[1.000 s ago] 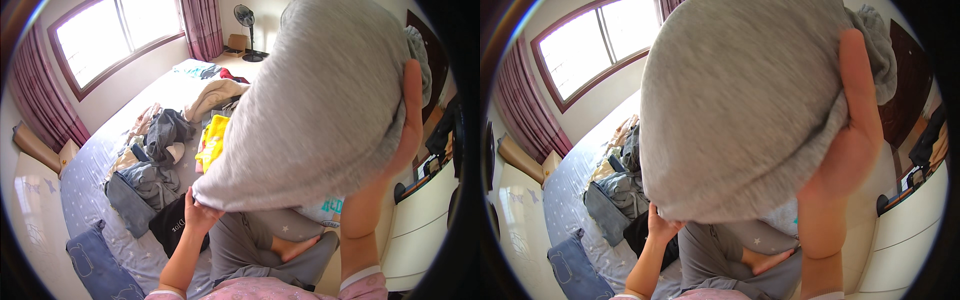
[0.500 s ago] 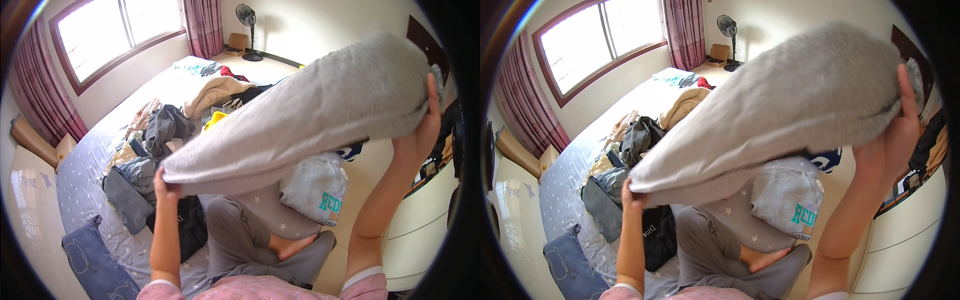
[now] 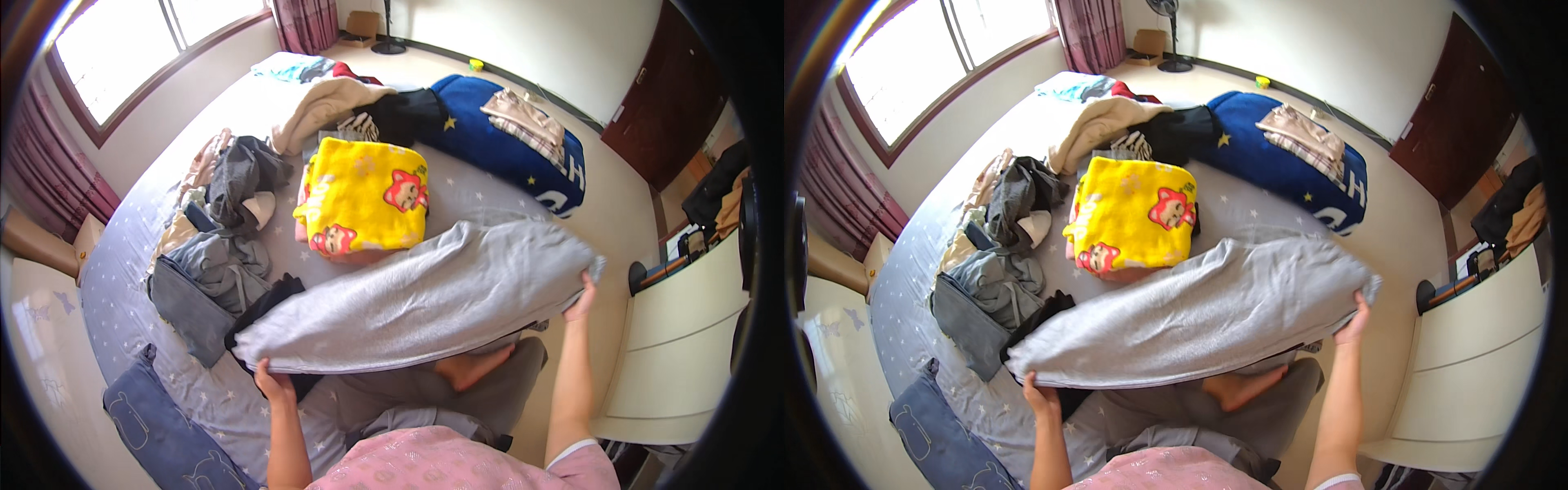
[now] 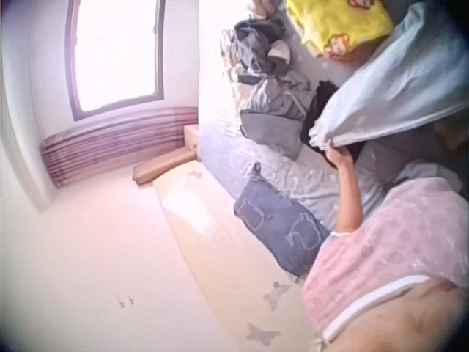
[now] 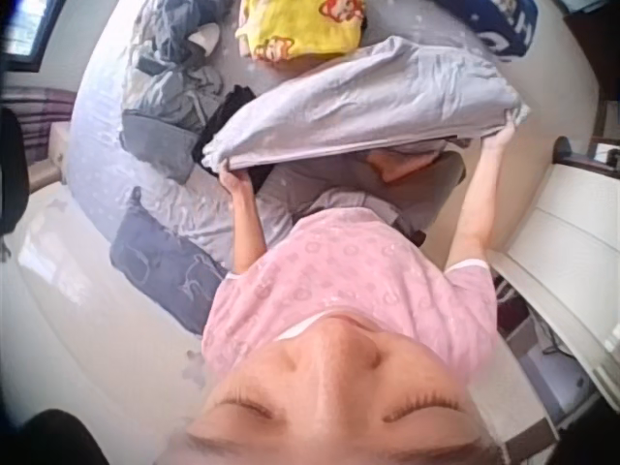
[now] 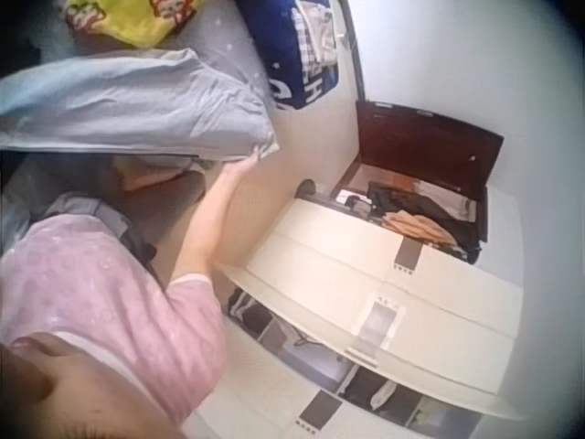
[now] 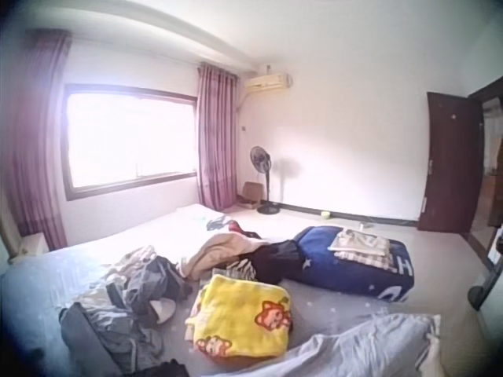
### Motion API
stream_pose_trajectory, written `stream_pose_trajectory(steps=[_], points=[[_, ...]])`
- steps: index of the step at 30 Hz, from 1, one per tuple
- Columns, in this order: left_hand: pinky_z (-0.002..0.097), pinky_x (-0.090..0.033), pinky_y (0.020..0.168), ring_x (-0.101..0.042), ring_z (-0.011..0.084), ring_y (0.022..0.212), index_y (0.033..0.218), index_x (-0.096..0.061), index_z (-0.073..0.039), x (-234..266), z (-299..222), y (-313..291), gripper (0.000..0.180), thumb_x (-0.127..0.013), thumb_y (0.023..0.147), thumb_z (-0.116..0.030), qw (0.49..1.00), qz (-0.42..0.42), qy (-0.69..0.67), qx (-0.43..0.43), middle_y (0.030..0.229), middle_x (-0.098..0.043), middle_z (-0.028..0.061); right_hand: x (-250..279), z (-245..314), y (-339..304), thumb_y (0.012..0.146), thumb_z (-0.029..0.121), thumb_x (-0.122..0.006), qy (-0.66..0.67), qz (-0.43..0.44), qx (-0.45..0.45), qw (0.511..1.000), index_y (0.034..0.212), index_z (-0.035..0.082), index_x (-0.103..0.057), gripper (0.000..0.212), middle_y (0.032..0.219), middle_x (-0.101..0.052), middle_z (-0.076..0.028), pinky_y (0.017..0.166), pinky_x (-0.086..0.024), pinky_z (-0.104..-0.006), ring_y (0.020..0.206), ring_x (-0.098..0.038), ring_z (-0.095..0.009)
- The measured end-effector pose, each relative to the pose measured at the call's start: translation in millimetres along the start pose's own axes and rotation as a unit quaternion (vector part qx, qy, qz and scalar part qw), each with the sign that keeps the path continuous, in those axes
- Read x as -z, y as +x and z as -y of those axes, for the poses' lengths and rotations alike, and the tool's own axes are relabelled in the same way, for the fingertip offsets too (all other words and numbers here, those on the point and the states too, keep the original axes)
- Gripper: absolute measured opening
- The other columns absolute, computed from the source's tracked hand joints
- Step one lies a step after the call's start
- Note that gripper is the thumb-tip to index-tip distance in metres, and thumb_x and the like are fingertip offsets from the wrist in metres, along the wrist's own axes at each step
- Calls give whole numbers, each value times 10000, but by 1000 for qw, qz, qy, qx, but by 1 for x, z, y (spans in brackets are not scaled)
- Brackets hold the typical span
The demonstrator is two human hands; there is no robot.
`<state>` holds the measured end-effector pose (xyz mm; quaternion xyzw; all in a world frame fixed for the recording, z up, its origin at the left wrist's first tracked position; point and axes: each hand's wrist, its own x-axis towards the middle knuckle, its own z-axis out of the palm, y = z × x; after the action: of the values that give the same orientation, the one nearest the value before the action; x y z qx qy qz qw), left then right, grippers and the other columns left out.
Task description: The person sits on a bed and folds various garments, including a grey sweatshirt, a black t-shirt, a yellow towel, a grey hoodie, a beige shirt, and blue jeans. Each item is smoothed, folded, and stacked on the bed.
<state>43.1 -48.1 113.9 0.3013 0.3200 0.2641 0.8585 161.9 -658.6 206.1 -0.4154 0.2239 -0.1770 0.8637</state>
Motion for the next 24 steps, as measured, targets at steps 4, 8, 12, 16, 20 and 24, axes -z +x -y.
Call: stream_pose_trajectory(steps=[4, 8, 12, 16, 20, 24], points=[[418, -430, 940, -523, 267, 1055, 1078, -531, -42, 44, 33, -2, 347, -549, 734, -87, 979, -122, -68, 150, 1115, -550, 106, 45, -49, -11, 859, 320, -484, 82, -26, -140, 986, 1239, 66, -468, 457, 1292, -469, -109, 990, -336, -492, 1178, -432, -313], [452, -366, 998, -495, 266, 1113, 1130, -535, -58, 29, 11, 6, 411, -642, 786, -255, 949, -107, -166, 246, 1182, -546, 91, 62, -52, -13, 860, 338, -495, 105, -19, -130, 986, 1245, 78, -467, 465, 1278, -476, -116, 983, -337, -508, 1172, -430, -329], [453, -384, 977, -549, 266, 1042, 1109, -562, -67, -2, -14, 8, 383, -655, 796, -268, 957, -8, -114, 267, 1110, -600, 78, 60, -50, -13, 858, 343, -507, 107, -2, -141, 984, 1244, 82, -468, 467, 1272, -482, -107, 983, -338, -502, 1163, -437, -322], [360, -464, 854, -571, 227, 955, 1069, -563, -10, -56, -28, -10, 332, -673, 777, -126, 993, -62, 94, 38, 1048, -597, 95, 62, -54, -11, 868, 341, -499, 109, 5, -133, 985, 1226, 71, -480, 449, 1236, -512, -108, 976, -354, -482, 1135, -465, -310], [322, -437, 791, -557, 259, 879, 1048, -580, 23, -119, -25, -53, 331, -652, 734, -56, 791, 151, 472, -359, 966, -587, 99, 62, -52, -12, 855, 332, -518, 117, 14, -138, 983, 1233, 80, -480, 455, 1245, -508, -92, 974, -352, -490, 1145, -457, -308], [350, -374, 850, -497, 288, 943, 1161, -581, -104, -155, -4, -93, 587, -635, 581, -31, 531, 431, 659, -314, 966, -514, 121, 58, -49, -15, 859, 335, -516, 115, 17, -135, 984, 1231, 83, -483, 451, 1245, -510, -88, 978, -350, -480, 1147, -458, -298]])
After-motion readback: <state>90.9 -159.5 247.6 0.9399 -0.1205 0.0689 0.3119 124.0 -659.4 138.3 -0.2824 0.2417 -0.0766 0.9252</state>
